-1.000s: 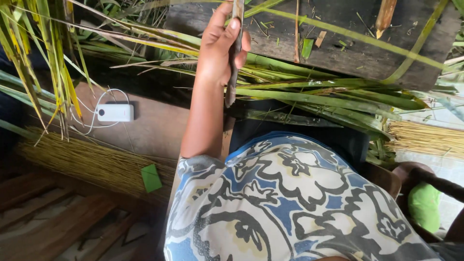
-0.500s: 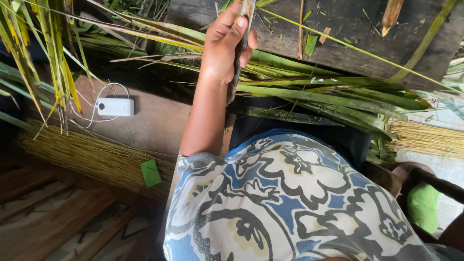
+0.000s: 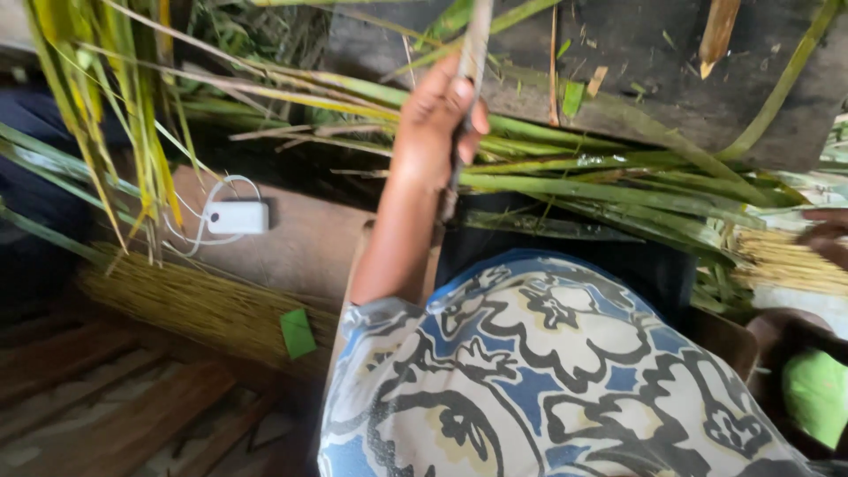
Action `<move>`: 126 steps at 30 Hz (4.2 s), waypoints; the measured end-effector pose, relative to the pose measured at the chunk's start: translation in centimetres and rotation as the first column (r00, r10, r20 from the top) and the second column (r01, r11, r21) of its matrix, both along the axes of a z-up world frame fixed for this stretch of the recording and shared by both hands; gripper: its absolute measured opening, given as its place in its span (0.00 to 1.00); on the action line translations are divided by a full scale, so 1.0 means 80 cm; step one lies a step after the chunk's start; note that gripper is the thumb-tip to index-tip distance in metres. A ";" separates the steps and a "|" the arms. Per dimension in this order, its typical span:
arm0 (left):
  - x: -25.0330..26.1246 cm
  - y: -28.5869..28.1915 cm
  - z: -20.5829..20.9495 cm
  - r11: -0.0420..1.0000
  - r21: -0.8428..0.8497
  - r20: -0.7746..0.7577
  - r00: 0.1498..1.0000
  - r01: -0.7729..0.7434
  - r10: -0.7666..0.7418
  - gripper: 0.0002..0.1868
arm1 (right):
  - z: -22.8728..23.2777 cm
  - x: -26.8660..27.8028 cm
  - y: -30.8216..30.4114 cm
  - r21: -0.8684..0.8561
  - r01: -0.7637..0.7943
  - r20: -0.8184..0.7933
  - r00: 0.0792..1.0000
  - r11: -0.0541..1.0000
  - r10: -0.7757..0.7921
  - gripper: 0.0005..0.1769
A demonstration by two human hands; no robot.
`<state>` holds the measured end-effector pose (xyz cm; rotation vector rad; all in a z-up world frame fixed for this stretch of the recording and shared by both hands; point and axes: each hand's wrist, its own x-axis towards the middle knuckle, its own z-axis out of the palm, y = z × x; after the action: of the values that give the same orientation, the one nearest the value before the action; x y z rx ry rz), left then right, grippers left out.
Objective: Stripping the leafy material from palm frond midribs using a knife
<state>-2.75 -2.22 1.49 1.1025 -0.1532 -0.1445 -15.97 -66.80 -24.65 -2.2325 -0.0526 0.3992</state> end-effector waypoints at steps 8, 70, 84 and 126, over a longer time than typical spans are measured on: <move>-0.032 -0.057 -0.019 0.987 0.012 -0.082 0.984 0.159 -0.158 0.16 | 0.328 0.074 0.404 -0.009 -0.247 0.252 0.937 0.969 0.242 0.24; -0.054 -0.083 -0.037 0.852 -0.176 -0.106 0.851 0.494 -0.515 0.24 | 0.366 0.069 0.497 0.263 -0.053 0.619 0.775 0.963 -0.126 0.04; -0.055 -0.089 -0.025 0.695 -0.217 -0.068 0.700 0.685 -0.711 0.29 | 0.363 0.067 0.482 0.333 0.069 0.433 0.875 0.941 -0.217 0.06; 0.008 -0.044 -0.042 0.894 -0.322 -0.155 0.914 0.313 -0.376 0.28 | 0.326 0.046 0.470 -0.248 0.172 0.878 0.456 0.954 0.146 0.02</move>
<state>-2.13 -5.71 -1.88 0.7491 -0.1715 -0.5442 -12.32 -29.17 1.40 -2.4932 -0.5753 -0.9213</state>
